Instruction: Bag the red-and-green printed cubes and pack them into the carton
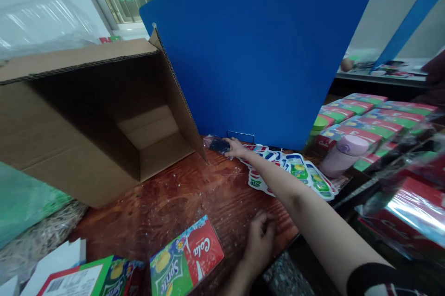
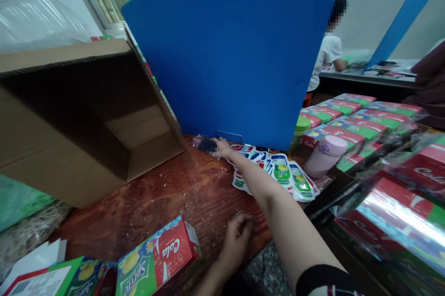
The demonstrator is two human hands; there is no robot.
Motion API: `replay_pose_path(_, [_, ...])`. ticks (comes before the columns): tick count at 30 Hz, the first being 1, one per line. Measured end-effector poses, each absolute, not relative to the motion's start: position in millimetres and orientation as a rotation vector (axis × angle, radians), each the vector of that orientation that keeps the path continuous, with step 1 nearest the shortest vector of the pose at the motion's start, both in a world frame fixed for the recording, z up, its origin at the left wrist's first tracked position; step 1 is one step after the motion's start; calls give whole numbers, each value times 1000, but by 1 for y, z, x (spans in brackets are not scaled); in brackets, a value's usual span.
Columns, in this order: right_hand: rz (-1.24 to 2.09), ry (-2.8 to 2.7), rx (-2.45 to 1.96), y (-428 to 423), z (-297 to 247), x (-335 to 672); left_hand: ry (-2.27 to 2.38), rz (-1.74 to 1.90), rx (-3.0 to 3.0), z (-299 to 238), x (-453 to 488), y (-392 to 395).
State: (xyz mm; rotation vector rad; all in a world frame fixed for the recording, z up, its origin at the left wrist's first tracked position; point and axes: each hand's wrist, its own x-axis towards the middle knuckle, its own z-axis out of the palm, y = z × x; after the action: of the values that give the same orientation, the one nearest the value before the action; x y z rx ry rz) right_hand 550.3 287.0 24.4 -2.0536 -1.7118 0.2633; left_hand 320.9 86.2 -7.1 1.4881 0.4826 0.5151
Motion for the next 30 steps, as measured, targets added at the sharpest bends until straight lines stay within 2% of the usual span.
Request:
replay_pose_path(6, [268, -1732, -2053, 253, 42, 565, 469, 515, 1541, -13, 321, 88])
replay_pose_path(20, [184, -1554, -2190, 107, 63, 588, 427, 546, 1570, -11, 320, 86])
replay_pose_path(30, [80, -1102, -2443, 19, 79, 577, 416, 545, 1572, -16, 318, 85])
